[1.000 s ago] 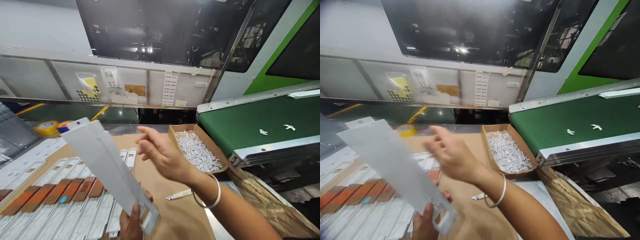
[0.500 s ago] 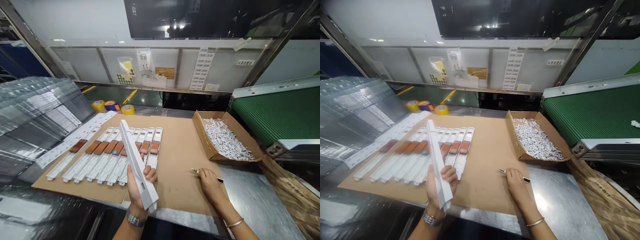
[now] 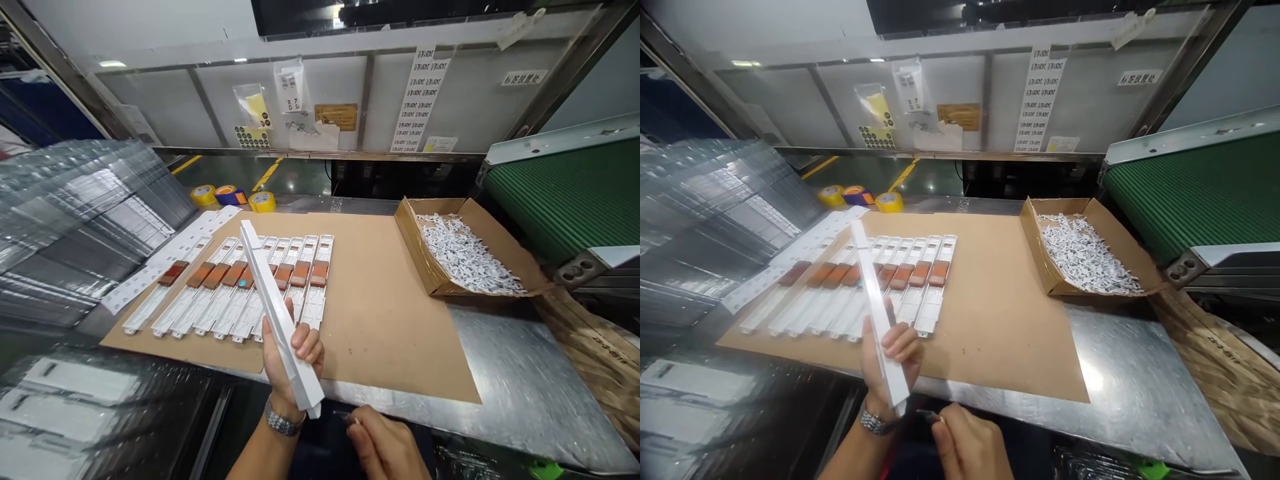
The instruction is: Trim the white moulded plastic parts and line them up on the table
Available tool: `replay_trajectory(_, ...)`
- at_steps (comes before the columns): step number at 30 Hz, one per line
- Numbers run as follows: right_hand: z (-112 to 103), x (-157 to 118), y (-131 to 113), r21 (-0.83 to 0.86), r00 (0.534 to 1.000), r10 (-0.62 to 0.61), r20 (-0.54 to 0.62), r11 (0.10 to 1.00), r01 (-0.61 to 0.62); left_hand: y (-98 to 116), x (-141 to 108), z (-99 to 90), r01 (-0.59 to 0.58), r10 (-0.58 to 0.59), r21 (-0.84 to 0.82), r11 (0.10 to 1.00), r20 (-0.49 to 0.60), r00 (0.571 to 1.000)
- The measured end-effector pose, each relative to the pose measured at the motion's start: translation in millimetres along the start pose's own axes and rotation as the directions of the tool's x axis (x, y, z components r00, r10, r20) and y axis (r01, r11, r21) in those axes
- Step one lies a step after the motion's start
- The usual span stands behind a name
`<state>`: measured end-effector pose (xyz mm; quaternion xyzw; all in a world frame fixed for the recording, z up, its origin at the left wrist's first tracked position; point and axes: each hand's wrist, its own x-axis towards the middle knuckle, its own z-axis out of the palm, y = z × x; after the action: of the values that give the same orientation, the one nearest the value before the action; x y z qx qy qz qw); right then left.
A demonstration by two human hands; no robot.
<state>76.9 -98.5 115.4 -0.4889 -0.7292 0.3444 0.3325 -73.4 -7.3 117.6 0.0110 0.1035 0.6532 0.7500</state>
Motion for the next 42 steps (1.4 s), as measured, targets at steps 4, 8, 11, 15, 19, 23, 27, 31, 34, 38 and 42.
replay_trajectory(4,7.0,1.9,1.2,-0.002,1.000,0.012,-0.013,1.000,-0.012,-3.1,-2.2,-1.2,0.018,-0.018,-0.006,1.000,0.020,1.000)
replay_trajectory(8,10.6,2.2,1.4,-0.016,1.000,-0.004,-0.024,1.000,0.004,-5.6,-3.1,0.0,0.028,-0.028,0.026,0.999,-0.027,0.999)
replay_trajectory(11,12.2,3.7,0.0,-0.027,0.999,-0.015,-0.034,1.000,0.014,-6.8,-3.4,0.7,0.045,-0.043,0.033,0.998,-0.041,0.998)
replay_trajectory(15,13.0,5.9,-1.7,-0.027,0.998,-0.020,-0.056,0.999,0.019,-8.5,-4.0,0.0,0.057,-0.057,0.004,0.998,0.000,0.998)
replay_trajectory(19,12.7,5.6,-1.4,-0.018,0.999,-0.011,-0.040,1.000,0.010,-10.7,-4.0,-2.2,0.073,-0.071,-0.023,0.997,0.054,0.996)
replay_trajectory(23,13.4,4.1,0.1,-0.006,0.999,0.013,-0.032,1.000,-0.013,-12.2,-3.3,-5.4,0.086,-0.081,-0.040,0.996,0.117,0.990)
replay_trajectory(27,13.9,2.9,0.5,0.007,0.999,0.026,-0.037,1.000,-0.026,-12.9,-2.9,-6.4,0.095,-0.088,-0.049,0.994,0.123,0.988)
replay_trajectory(31,12.3,2.9,0.1,0.023,0.999,0.029,-0.029,0.999,-0.029,-14.2,-2.8,-5.2,0.112,-0.104,-0.060,0.992,0.123,0.987)
replay_trajectory(34,11.7,3.1,0.5,0.040,0.999,0.041,-0.035,0.998,-0.040,-15.2,-2.7,-4.7,0.124,-0.116,-0.075,0.989,0.108,0.987)
replay_trajectory(38,11.9,2.5,2.0,0.050,0.998,0.047,-0.043,0.998,-0.045,-16.6,-1.8,-5.5,0.125,-0.118,-0.084,0.989,0.085,0.989)
replay_trajectory(42,12.0,1.6,2.9,0.072,0.998,0.066,-0.021,0.995,-0.064,-17.9,-1.1,-5.9,0.122,-0.117,-0.077,0.990,0.058,0.991)
